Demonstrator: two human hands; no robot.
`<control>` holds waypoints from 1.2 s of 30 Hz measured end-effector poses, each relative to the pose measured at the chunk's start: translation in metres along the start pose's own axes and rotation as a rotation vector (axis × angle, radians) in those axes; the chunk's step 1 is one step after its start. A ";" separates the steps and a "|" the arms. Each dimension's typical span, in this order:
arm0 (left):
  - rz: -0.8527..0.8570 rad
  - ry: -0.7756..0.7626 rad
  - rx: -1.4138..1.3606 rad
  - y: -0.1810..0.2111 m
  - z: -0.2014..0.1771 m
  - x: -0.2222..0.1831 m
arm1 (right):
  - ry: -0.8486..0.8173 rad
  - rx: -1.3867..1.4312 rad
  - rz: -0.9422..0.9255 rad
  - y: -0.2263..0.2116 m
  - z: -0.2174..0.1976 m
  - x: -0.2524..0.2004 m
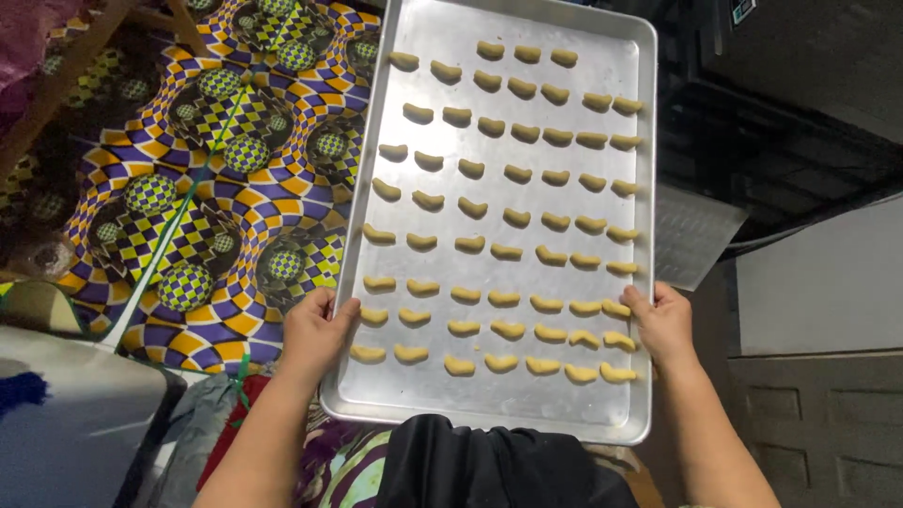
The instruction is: Shaping dough into crescents, arranging them on a baking tray, and placing the tray into an industrial oven.
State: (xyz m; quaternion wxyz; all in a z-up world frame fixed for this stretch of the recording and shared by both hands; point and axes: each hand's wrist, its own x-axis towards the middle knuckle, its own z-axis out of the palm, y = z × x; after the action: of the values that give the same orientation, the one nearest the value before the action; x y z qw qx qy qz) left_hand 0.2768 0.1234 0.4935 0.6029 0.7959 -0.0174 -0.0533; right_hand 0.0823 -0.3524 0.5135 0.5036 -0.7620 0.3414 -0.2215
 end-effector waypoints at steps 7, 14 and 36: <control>0.044 -0.103 0.068 -0.032 -0.076 0.078 | 0.092 0.001 0.029 -0.021 0.088 -0.040; 0.075 -0.211 0.092 -0.042 -0.166 0.187 | 0.200 0.021 0.091 -0.059 0.203 -0.074; -0.006 -0.299 0.057 -0.028 -0.147 0.257 | 0.293 0.079 0.197 -0.047 0.237 -0.048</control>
State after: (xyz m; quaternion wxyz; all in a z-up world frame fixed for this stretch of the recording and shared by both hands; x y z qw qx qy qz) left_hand 0.5472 0.2485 0.4893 0.5704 0.7960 -0.1060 -0.1725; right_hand 0.2259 -0.1582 0.4634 0.4973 -0.6640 0.4753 -0.2930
